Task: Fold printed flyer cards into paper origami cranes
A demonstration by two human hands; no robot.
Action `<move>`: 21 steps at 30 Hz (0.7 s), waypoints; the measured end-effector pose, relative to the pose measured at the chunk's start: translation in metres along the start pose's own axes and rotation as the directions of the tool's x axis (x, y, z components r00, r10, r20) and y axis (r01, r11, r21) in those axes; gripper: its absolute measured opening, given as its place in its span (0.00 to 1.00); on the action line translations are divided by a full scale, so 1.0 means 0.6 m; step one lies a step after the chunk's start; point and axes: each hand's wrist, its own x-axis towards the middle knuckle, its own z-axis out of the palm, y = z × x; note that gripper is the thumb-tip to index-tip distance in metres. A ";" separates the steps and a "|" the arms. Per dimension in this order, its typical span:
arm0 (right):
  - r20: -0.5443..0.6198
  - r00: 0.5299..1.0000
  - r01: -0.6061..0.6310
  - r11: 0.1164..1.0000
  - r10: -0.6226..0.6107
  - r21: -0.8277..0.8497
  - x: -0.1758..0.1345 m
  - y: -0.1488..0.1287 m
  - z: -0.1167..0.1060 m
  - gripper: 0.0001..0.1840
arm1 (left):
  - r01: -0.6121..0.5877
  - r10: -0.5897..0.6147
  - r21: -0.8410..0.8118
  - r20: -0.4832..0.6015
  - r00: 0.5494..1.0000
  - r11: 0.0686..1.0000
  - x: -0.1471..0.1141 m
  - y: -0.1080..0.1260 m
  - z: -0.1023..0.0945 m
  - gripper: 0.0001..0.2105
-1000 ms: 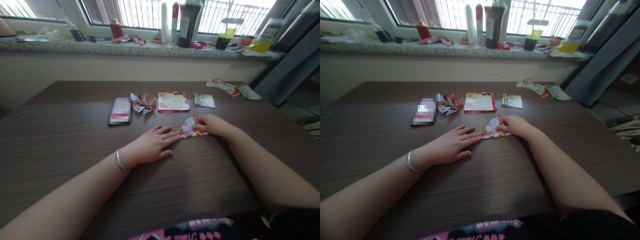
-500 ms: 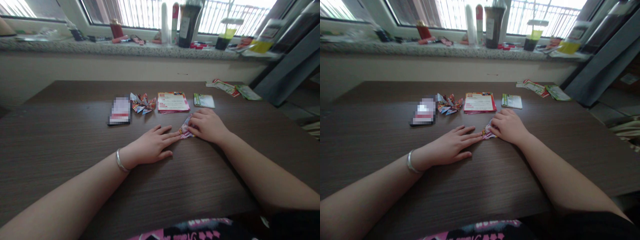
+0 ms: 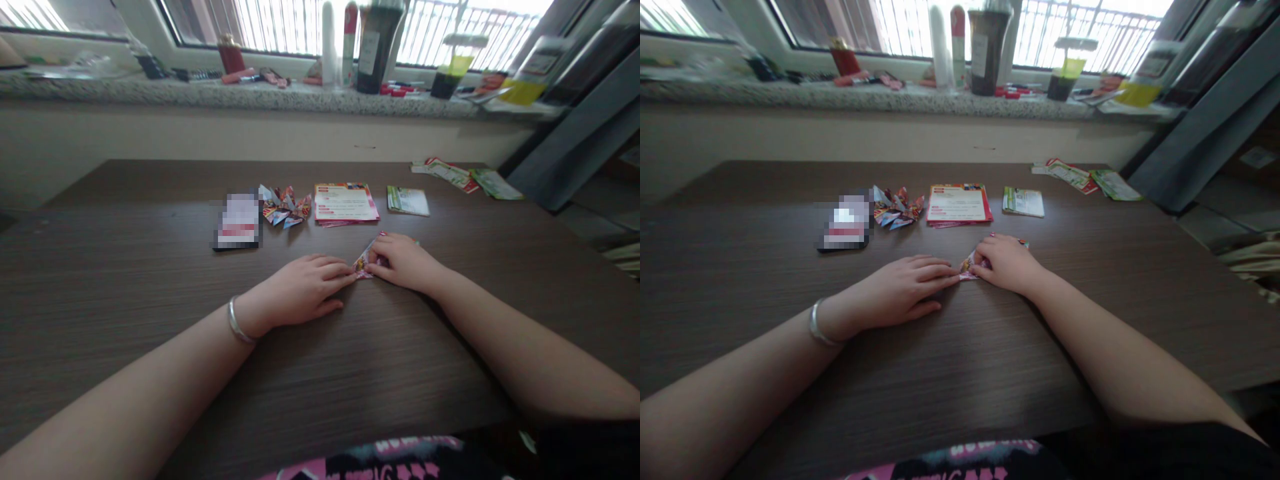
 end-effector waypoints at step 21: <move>0.022 1.000 -0.020 0.999 0.020 -0.032 0.006 0.002 0.007 0.11 | 0.078 -0.078 0.069 0.004 0.997 0.995 0.005 0.014 -0.005 0.21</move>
